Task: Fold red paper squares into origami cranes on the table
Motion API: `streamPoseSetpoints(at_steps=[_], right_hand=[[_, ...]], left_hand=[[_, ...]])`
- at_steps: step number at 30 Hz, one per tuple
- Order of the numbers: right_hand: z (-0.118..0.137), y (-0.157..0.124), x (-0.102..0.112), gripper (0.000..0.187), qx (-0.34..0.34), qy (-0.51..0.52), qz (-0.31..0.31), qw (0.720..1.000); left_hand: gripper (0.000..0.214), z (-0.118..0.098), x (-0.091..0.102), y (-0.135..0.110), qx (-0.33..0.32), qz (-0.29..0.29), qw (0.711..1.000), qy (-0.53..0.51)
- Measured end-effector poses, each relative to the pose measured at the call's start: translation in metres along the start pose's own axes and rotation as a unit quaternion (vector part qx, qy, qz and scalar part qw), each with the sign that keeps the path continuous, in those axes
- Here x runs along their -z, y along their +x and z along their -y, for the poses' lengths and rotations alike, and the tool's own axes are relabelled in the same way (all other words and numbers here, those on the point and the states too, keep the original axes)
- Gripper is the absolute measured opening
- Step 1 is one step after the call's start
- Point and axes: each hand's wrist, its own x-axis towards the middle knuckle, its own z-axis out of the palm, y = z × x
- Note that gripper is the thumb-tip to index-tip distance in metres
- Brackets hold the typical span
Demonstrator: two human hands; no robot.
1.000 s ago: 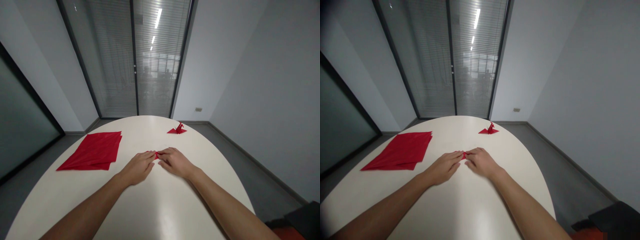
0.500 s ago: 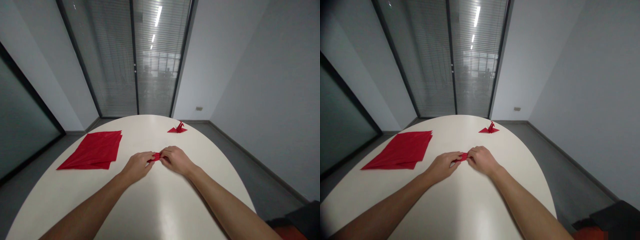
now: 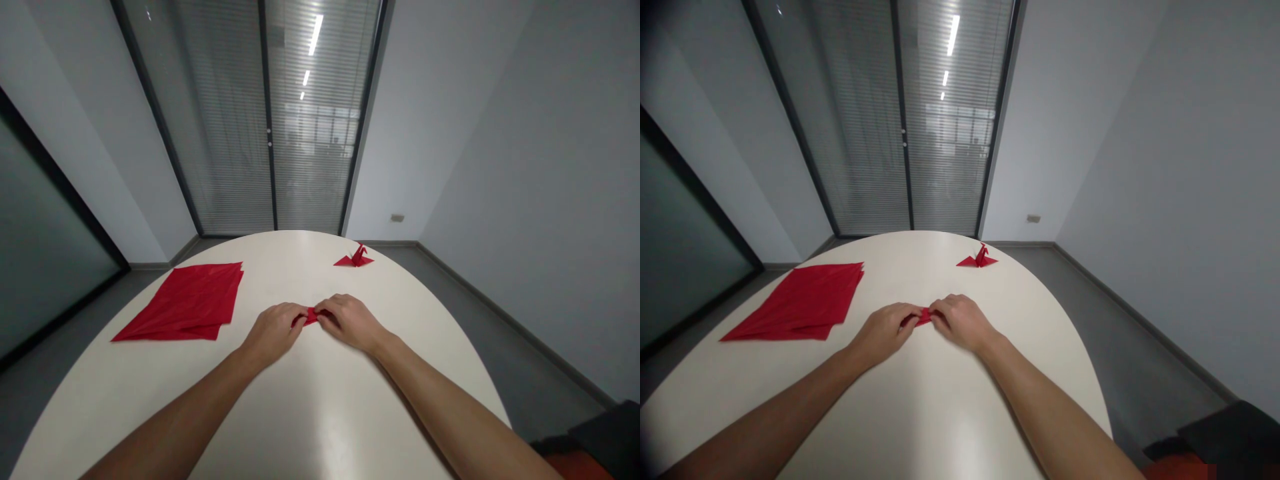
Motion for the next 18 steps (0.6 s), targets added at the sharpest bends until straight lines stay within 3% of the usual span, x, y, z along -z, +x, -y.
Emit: streamPoseSetpoints(at_steps=[11, 18], right_hand=[[0.0013, 0.0015, -0.0045, 0.021, 0.010, 0.039, -0.016, 0.999], [0.0018, 0.0010, -0.0057, 0.016, -0.028, 0.107, -0.026, 0.994]], left_hand=[[0.019, 0.0023, -0.0003, -0.0005, -0.014, 0.002, 1.000, -0.003], [0.015, 0.0024, -0.0005, 0.0016, -0.031, -0.016, 0.999, -0.021]])
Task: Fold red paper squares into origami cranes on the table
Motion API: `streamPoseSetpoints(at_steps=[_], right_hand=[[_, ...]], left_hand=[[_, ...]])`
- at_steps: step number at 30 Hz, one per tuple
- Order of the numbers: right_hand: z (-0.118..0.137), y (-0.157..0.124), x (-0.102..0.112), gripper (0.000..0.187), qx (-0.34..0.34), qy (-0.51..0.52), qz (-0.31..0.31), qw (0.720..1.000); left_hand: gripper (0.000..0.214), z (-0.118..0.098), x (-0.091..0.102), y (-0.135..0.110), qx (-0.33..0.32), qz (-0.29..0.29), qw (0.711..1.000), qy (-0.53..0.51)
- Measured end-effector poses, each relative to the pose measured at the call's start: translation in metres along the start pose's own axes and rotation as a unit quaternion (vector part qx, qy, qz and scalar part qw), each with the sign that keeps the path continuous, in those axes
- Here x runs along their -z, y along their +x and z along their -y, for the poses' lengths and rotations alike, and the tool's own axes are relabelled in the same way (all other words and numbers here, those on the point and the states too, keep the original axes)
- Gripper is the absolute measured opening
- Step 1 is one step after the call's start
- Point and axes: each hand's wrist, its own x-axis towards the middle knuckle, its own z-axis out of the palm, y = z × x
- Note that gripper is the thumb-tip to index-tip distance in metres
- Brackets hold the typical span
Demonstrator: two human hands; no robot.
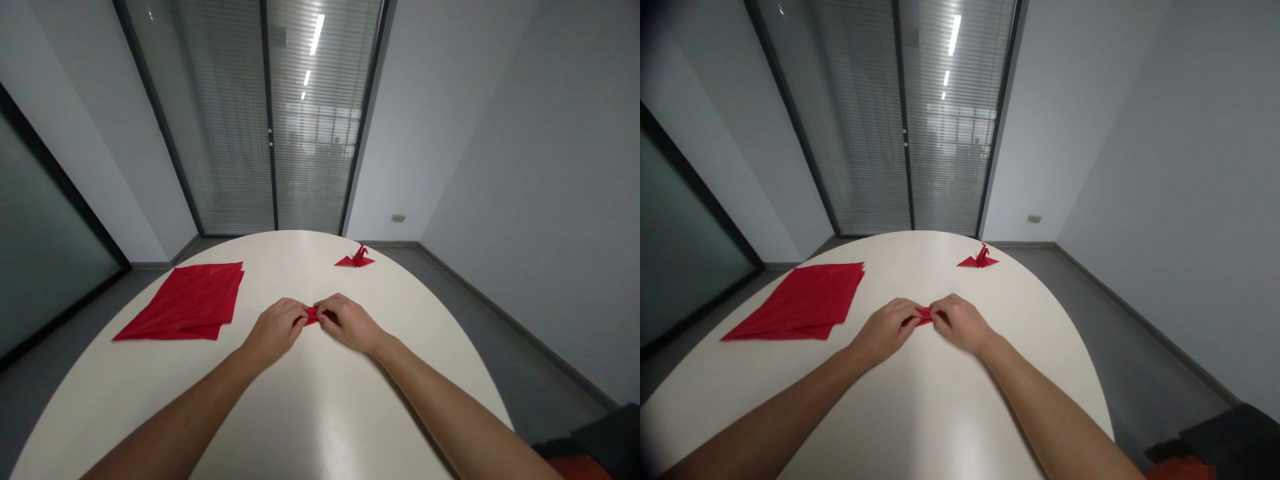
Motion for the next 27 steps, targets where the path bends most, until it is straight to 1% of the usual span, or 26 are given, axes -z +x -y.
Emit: streamPoseSetpoints(at_steps=[5, 14, 21, 27], right_hand=[[-0.0053, -0.0002, -0.0024, 0.015, 0.001, 0.034, -0.015, 0.999], [-0.0045, 0.0003, -0.0014, 0.018, 0.009, 0.033, -0.019, 0.999], [-0.0057, -0.0008, -0.0026, 0.024, -0.007, 0.042, -0.016, 0.999], [-0.0053, 0.0001, -0.0017, 0.024, 0.002, 0.043, -0.008, 0.999]], left_hand=[[0.014, -0.0018, 0.0025, 0.0009, -0.009, -0.005, 1.000, -0.004], [0.015, -0.0001, 0.0018, -0.0016, -0.002, -0.023, 0.999, 0.022], [0.010, -0.0024, 0.0039, 0.0004, 0.016, -0.004, 0.999, 0.037], [0.018, -0.0047, 0.0038, 0.0009, 0.034, -0.003, 0.997, 0.063]])
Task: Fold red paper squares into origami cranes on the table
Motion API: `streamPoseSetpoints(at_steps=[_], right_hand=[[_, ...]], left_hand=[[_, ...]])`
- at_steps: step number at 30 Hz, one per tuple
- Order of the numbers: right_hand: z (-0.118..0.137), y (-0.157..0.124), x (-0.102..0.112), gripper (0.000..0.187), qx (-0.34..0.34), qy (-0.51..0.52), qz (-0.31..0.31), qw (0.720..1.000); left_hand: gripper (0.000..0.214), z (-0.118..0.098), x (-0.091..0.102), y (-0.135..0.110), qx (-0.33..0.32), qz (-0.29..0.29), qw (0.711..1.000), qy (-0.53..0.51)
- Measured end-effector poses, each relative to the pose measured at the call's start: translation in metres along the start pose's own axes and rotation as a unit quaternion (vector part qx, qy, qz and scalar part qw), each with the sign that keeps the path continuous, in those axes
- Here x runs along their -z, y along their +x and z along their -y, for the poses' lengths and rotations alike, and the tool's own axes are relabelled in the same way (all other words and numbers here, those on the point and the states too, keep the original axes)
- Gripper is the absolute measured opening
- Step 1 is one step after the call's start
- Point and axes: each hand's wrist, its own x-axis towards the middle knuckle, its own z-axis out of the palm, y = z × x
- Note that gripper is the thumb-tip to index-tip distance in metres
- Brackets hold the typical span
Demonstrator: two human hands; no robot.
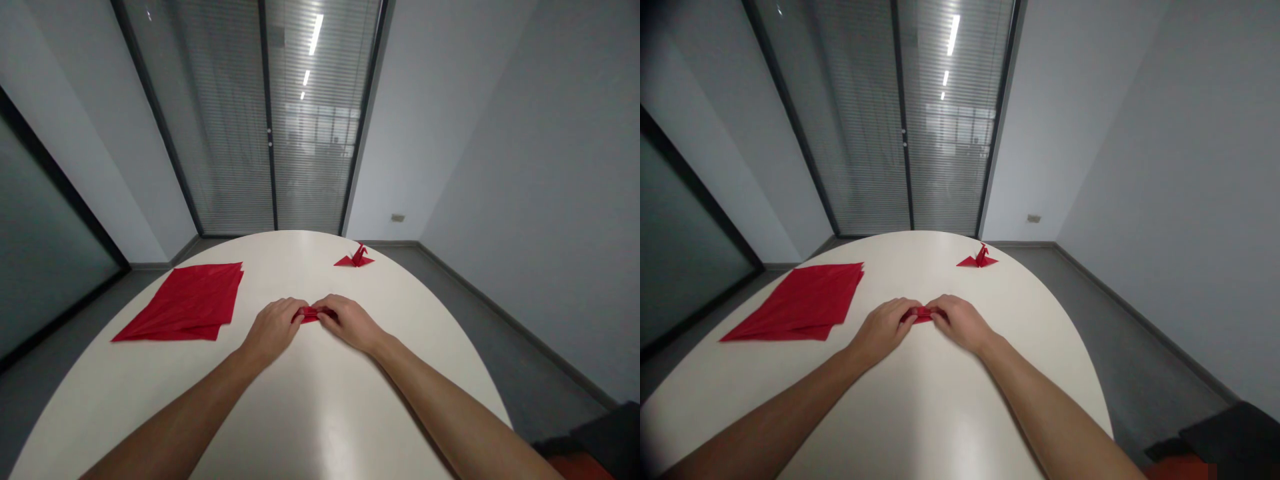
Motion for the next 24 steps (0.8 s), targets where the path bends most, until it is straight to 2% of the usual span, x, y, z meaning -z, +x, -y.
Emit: streamPoseSetpoints(at_steps=[7, 16, 24], right_hand=[[0.0004, -0.0015, 0.0051, 0.028, 0.007, -0.030, 0.004, 1.000], [-0.0013, -0.0011, 0.0001, 0.028, 0.002, -0.012, -0.002, 1.000], [-0.0006, -0.0003, 0.0059, 0.018, -0.018, -0.019, 0.000, 1.000]], left_hand=[[0.022, 0.0014, 0.0003, 0.0000, 0.007, -0.020, 0.999, 0.025], [0.015, -0.0002, 0.0038, 0.0010, -0.015, 0.014, 0.999, 0.036], [0.015, 0.0008, 0.0031, 0.0000, -0.016, 0.009, 0.999, 0.040]])
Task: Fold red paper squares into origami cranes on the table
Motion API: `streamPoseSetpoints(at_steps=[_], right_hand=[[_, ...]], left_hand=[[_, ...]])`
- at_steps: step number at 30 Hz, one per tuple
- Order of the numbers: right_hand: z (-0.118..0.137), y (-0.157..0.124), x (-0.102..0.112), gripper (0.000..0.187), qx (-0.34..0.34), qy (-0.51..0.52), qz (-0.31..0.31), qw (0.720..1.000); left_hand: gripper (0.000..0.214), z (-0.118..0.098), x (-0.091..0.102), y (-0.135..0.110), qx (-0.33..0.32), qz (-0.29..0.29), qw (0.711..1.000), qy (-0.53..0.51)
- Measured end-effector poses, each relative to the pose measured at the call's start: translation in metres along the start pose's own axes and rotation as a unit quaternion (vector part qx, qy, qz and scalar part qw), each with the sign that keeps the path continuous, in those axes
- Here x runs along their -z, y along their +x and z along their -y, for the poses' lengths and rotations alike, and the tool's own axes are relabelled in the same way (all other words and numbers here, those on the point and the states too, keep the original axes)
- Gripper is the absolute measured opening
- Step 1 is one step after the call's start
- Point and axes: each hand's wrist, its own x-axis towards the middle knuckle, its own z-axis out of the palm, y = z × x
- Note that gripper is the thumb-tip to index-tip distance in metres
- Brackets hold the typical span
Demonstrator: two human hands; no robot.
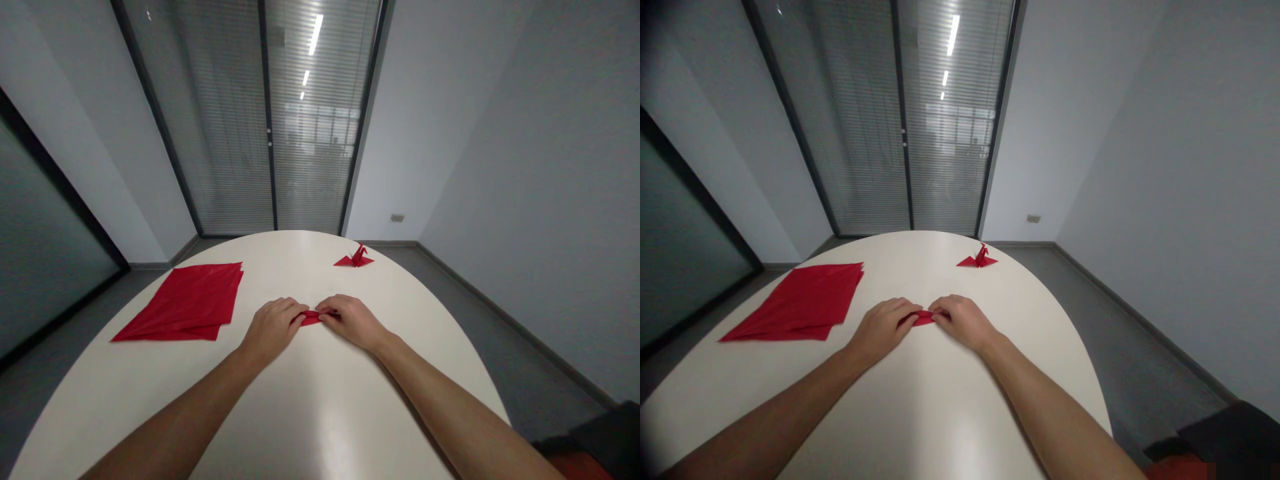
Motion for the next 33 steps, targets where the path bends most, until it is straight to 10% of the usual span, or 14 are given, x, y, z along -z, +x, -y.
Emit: streamPoseSetpoints(at_steps=[33], right_hand=[[-0.0022, -0.0022, -0.0029, 0.021, -0.079, 0.000, -0.033, 0.996]], left_hand=[[0.011, -0.0007, 0.0001, 0.0027, 0.040, -0.003, 0.998, 0.044]])
